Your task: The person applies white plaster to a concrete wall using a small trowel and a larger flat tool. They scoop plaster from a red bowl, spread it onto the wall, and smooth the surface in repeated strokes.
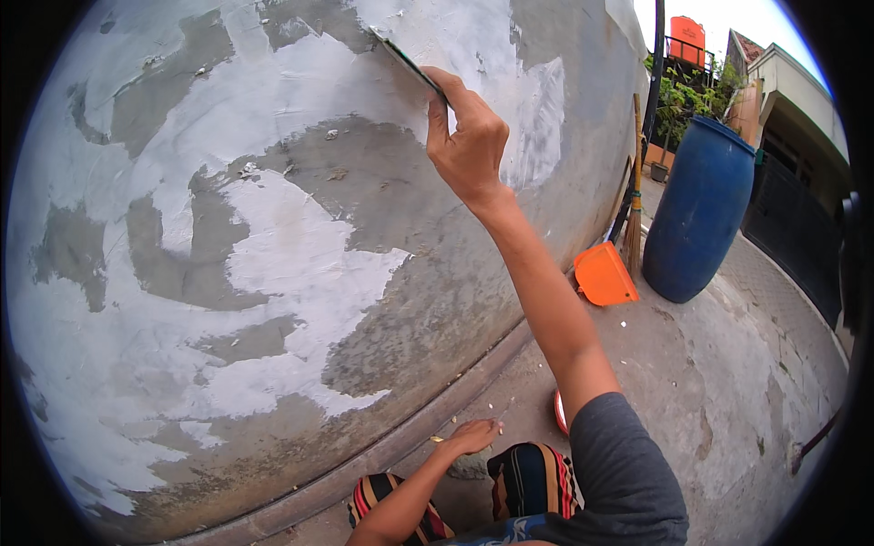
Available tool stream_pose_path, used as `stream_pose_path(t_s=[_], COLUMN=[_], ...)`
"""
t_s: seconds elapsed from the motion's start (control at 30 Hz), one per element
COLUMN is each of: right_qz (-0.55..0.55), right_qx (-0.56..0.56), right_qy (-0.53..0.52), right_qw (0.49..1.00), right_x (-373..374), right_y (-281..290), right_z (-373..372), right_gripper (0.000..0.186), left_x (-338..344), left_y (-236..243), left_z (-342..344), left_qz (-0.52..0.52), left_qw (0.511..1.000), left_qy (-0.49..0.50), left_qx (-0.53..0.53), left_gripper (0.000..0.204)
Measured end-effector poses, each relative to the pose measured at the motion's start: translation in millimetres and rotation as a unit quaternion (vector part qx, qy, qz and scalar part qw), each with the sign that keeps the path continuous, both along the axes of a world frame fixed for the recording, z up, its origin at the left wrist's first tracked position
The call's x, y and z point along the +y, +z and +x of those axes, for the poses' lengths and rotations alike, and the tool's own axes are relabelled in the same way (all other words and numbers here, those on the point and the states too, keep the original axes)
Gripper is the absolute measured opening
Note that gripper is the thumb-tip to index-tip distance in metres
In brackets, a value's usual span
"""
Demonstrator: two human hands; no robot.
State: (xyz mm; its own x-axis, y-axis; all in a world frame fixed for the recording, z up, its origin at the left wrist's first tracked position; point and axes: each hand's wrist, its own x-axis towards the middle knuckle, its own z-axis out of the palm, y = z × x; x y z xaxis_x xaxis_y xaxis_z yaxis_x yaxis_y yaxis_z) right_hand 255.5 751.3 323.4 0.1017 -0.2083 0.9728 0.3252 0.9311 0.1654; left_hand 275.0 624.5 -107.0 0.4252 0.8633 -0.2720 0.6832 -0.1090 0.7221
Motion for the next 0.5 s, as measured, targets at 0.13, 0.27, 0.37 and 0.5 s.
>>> stream_pose_path(t_s=[0.13, 0.27, 0.37, 0.5], right_qz=[0.056, 0.064, -0.031, -0.08], right_qx=[-0.063, -0.009, 0.073, 0.085], right_qy=[0.029, 0.033, 0.008, -0.034], right_qw=[0.996, 0.997, 0.997, 0.993], right_x=[-11.0, -6.0, 22.3, 33.1], right_y=[-20.8, -5.4, 19.3, 31.9], right_z=[-2.4, 15.7, 16.8, 15.4], right_gripper=[0.028, 0.021, 0.018, 0.019], left_x=[2.0, -1.6, -3.1, -0.4], left_y=[-5.0, 10.8, 6.1, 1.6], left_z=[-0.5, 3.7, 0.2, -0.1], left_qz=[-0.006, -0.009, 0.001, -0.005], left_qw=[1.0, 1.0, 1.0, 1.0], left_qy=[0.012, 0.017, 0.027, 0.017], left_qx=[0.005, 0.008, -0.002, 0.003], left_gripper=[0.063, 0.061, 0.058, 0.063])
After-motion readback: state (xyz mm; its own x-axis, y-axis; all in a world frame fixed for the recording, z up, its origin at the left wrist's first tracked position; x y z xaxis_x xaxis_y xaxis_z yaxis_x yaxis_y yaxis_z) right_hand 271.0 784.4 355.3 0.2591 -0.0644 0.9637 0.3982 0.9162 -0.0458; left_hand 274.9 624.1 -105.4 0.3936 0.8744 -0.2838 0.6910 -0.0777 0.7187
